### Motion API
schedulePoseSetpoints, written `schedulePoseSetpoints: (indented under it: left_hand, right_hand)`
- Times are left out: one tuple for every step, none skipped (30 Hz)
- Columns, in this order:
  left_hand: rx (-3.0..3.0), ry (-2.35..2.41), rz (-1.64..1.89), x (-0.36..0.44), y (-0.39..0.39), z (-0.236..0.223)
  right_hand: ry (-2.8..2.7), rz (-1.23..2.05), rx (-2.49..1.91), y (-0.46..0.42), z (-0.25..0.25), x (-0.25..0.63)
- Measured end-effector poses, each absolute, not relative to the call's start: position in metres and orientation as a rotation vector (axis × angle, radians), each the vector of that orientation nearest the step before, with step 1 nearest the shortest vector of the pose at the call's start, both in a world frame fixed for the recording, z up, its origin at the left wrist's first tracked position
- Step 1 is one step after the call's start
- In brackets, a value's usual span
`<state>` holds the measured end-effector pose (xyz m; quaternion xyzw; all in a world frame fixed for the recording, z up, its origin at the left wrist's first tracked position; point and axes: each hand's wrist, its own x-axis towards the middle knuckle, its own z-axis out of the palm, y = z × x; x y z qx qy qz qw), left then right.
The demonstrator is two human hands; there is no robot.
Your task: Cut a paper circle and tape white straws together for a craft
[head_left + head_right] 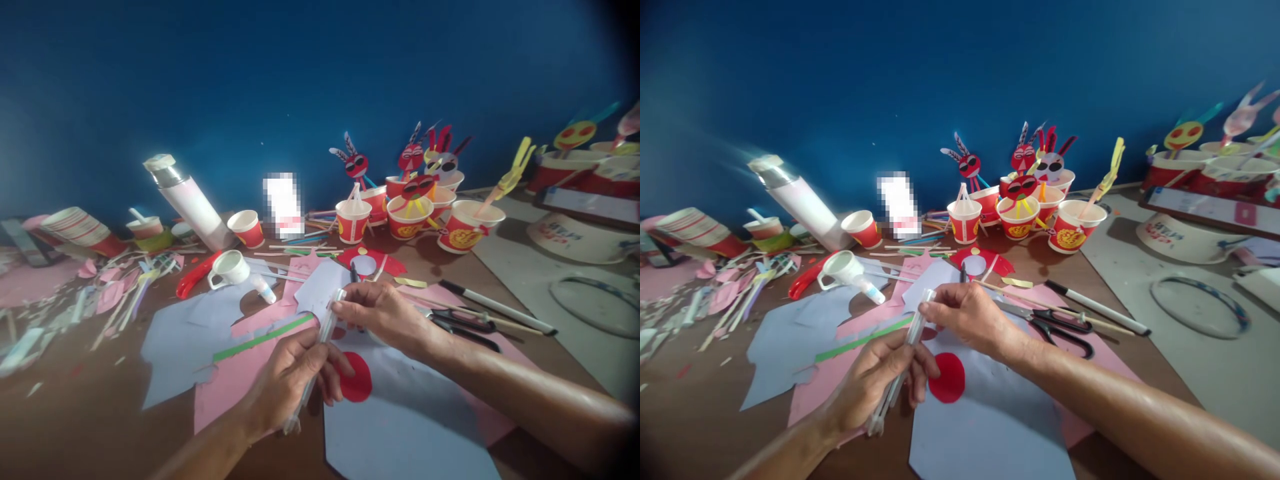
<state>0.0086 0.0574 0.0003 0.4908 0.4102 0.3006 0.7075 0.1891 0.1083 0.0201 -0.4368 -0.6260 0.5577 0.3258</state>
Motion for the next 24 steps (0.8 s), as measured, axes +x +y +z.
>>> schedulePoseSetpoints:
  left_hand:
    - [1.086, 0.913, 0.663, 0.009, 0.057, 0.000]
    - [1.084, 0.916, 0.660, 0.009, 0.057, 0.000]
    - [1.083, 0.918, 0.663, 0.009, 0.057, -0.001]
    - [1.082, 0.916, 0.670, 0.009, 0.057, -0.001]
    - [1.081, 0.914, 0.673, 0.009, 0.057, -0.001]
    - [1.081, 0.909, 0.667, 0.009, 0.057, -0.001]
    - [1.079, 0.903, 0.650, 0.009, 0.057, -0.001]
    - [1.071, 0.895, 0.632, 0.009, 0.057, -0.001]
    - [1.059, 0.883, 0.617, 0.008, 0.057, -0.001]
    - [1.043, 0.866, 0.612, 0.008, 0.057, -0.001]
    - [1.023, 0.844, 0.613, 0.008, 0.058, 0.000]
    - [0.996, 0.821, 0.621, 0.007, 0.059, 0.000]
    - [0.965, 0.797, 0.629, 0.007, 0.060, -0.001]
    - [0.933, 0.779, 0.630, 0.007, 0.061, -0.001]
    - [0.900, 0.764, 0.620, 0.007, 0.062, -0.001]
    - [0.872, 0.756, 0.604, 0.007, 0.062, -0.002]
    - [0.850, 0.753, 0.585, 0.008, 0.062, -0.002]
    - [0.836, 0.752, 0.567, 0.008, 0.062, -0.002]
    - [0.824, 0.753, 0.552, 0.008, 0.062, -0.002]
    - [0.814, 0.758, 0.547, 0.008, 0.061, -0.002]
    - [0.802, 0.763, 0.553, 0.008, 0.061, -0.002]
    - [0.789, 0.771, 0.568, 0.008, 0.060, -0.001]
    - [0.772, 0.776, 0.590, 0.007, 0.060, 0.000]
    - [0.756, 0.779, 0.625, 0.006, 0.061, 0.000]
  right_hand:
    - [-1.634, 1.467, -1.147, 0.108, 0.020, 0.189]
    - [-1.625, 1.468, -1.149, 0.108, 0.020, 0.189]
    - [-1.615, 1.470, -1.149, 0.107, 0.019, 0.189]
    - [-1.607, 1.474, -1.146, 0.107, 0.019, 0.189]
    - [-1.600, 1.483, -1.139, 0.107, 0.018, 0.189]
    - [-1.595, 1.498, -1.130, 0.107, 0.018, 0.189]
    - [-1.593, 1.512, -1.121, 0.107, 0.018, 0.190]
    - [-1.592, 1.520, -1.116, 0.106, 0.018, 0.190]
    - [-1.597, 1.523, -1.110, 0.106, 0.019, 0.190]
    - [-1.607, 1.528, -1.100, 0.105, 0.019, 0.190]
    - [-1.626, 1.540, -1.085, 0.105, 0.020, 0.190]
    - [-1.651, 1.556, -1.071, 0.104, 0.021, 0.190]
    - [-1.680, 1.570, -1.061, 0.103, 0.021, 0.189]
    - [-1.715, 1.580, -1.061, 0.102, 0.020, 0.188]
    - [-1.754, 1.571, -1.076, 0.101, 0.020, 0.187]
    - [-1.795, 1.541, -1.109, 0.101, 0.019, 0.185]
    - [-1.834, 1.495, -1.145, 0.100, 0.017, 0.184]
    - [-1.866, 1.447, -1.176, 0.099, 0.016, 0.182]
    - [-1.889, 1.404, -1.203, 0.099, 0.014, 0.181]
    - [-1.898, 1.380, -1.221, 0.099, 0.012, 0.179]
    - [-1.889, 1.383, -1.221, 0.099, 0.011, 0.178]
    - [-1.868, 1.413, -1.200, 0.099, 0.011, 0.178]
    - [-1.837, 1.451, -1.169, 0.099, 0.011, 0.177]
    - [-1.800, 1.485, -1.137, 0.099, 0.011, 0.177]
